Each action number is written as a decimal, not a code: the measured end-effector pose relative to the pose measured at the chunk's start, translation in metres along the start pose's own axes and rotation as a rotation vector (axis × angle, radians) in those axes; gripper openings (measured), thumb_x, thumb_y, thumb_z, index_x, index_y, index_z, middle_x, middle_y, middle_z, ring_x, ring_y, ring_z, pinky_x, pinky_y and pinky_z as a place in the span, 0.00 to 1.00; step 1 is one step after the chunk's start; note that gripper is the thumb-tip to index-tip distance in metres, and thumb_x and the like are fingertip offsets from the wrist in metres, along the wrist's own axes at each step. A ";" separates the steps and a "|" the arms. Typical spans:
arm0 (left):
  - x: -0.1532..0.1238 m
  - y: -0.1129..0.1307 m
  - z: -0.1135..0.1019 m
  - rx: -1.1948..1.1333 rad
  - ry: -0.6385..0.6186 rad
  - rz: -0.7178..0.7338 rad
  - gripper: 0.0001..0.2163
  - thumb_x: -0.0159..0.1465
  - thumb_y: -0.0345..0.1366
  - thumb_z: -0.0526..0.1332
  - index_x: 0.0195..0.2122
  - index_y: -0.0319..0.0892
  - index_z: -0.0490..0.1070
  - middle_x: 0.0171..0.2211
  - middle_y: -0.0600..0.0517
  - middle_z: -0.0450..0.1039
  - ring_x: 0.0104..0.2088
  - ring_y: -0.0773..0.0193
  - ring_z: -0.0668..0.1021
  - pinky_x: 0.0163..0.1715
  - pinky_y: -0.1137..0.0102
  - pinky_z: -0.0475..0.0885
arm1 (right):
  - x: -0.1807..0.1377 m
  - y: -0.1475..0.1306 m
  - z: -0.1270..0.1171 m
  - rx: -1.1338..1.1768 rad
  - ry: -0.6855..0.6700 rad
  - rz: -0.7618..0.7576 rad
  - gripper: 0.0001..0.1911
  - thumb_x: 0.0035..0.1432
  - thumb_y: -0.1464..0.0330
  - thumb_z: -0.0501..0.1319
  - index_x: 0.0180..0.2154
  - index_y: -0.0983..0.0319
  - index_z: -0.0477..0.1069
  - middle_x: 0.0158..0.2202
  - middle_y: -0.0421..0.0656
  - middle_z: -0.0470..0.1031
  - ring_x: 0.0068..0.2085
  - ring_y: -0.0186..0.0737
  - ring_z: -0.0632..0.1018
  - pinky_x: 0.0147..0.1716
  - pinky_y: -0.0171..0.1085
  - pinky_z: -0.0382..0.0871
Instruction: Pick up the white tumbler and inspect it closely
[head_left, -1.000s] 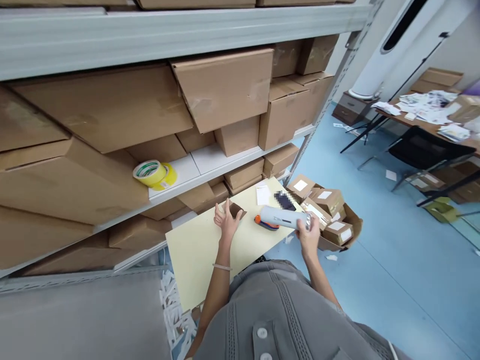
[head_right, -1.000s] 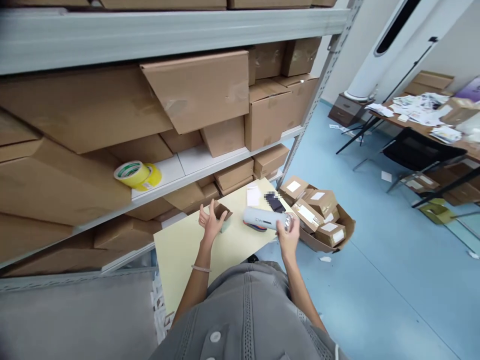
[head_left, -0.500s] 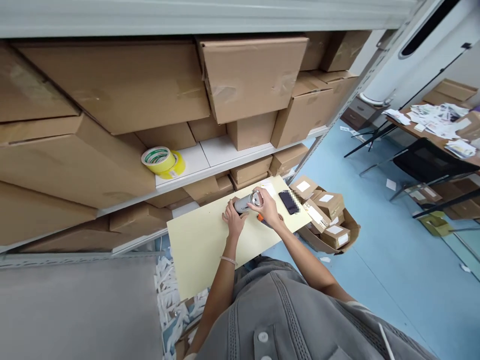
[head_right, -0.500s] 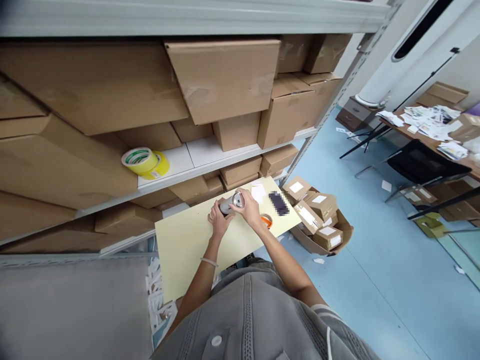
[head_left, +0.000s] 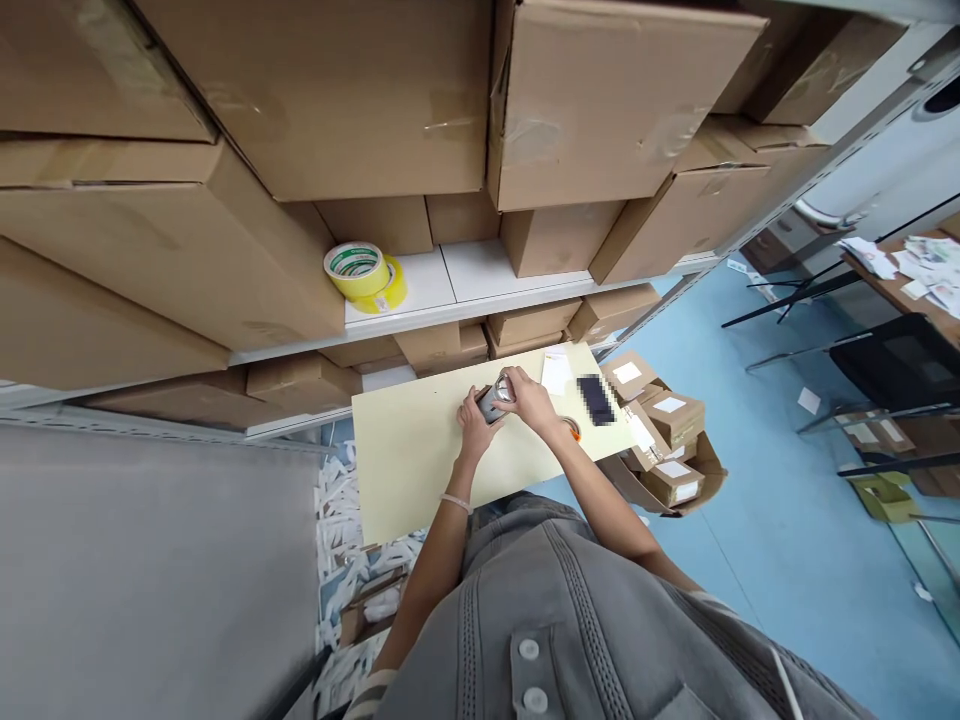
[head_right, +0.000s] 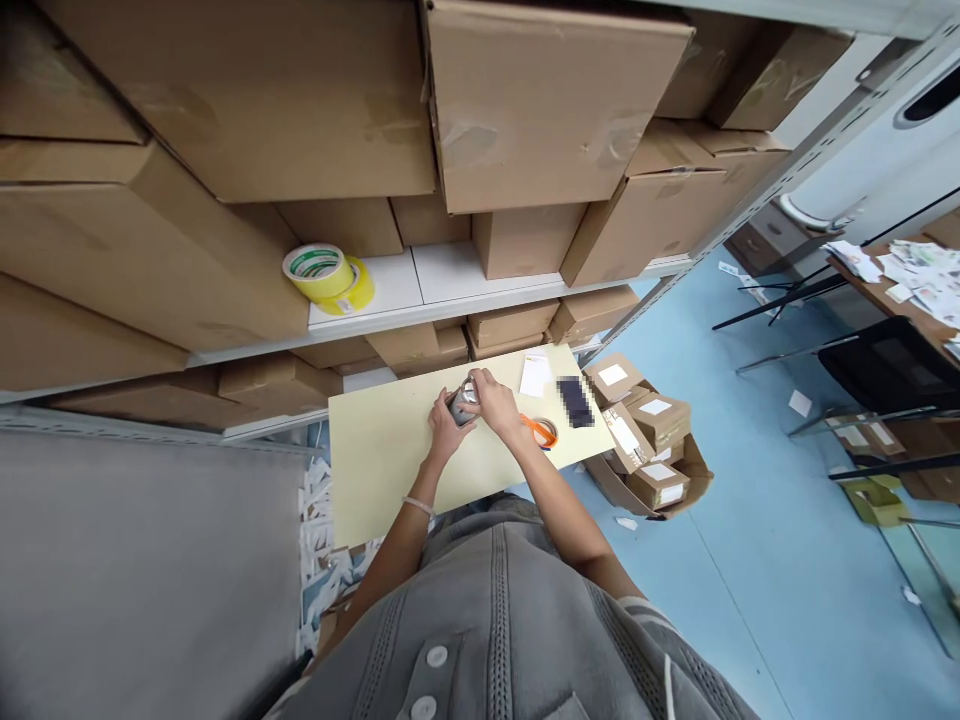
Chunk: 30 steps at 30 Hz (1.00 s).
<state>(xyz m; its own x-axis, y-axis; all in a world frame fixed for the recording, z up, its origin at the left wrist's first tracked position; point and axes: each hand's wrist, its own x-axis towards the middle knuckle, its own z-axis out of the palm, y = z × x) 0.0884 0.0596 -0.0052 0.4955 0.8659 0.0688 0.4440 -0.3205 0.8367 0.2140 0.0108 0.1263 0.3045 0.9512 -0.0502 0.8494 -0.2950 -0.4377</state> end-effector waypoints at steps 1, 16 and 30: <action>0.000 0.000 0.001 -0.005 -0.014 -0.001 0.48 0.48 0.32 0.72 0.66 0.45 0.44 0.61 0.38 0.62 0.63 0.45 0.64 0.63 0.47 0.51 | 0.003 -0.004 0.007 -0.059 -0.043 0.014 0.21 0.58 0.63 0.65 0.51 0.59 0.63 0.48 0.47 0.69 0.39 0.42 0.77 0.33 0.35 0.65; -0.003 -0.022 0.000 -0.045 -0.033 -0.228 0.43 0.44 0.35 0.73 0.61 0.45 0.54 0.59 0.39 0.65 0.61 0.42 0.67 0.59 0.47 0.57 | 0.016 0.013 0.066 0.060 -0.078 0.146 0.16 0.63 0.62 0.59 0.51 0.59 0.70 0.51 0.49 0.64 0.37 0.40 0.76 0.38 0.38 0.70; -0.001 0.003 -0.002 -0.128 -0.041 -0.019 0.20 0.62 0.39 0.61 0.54 0.46 0.60 0.53 0.44 0.64 0.57 0.54 0.68 0.57 0.58 0.62 | -0.006 0.058 0.101 0.703 0.155 0.479 0.19 0.64 0.60 0.48 0.43 0.61 0.73 0.42 0.46 0.77 0.43 0.41 0.76 0.45 0.40 0.70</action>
<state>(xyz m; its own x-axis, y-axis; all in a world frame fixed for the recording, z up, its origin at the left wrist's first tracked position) 0.0879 0.0584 -0.0016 0.5190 0.8542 0.0319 0.3560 -0.2499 0.9004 0.2175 -0.0032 0.0103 0.6606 0.7001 -0.2709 0.1660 -0.4881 -0.8568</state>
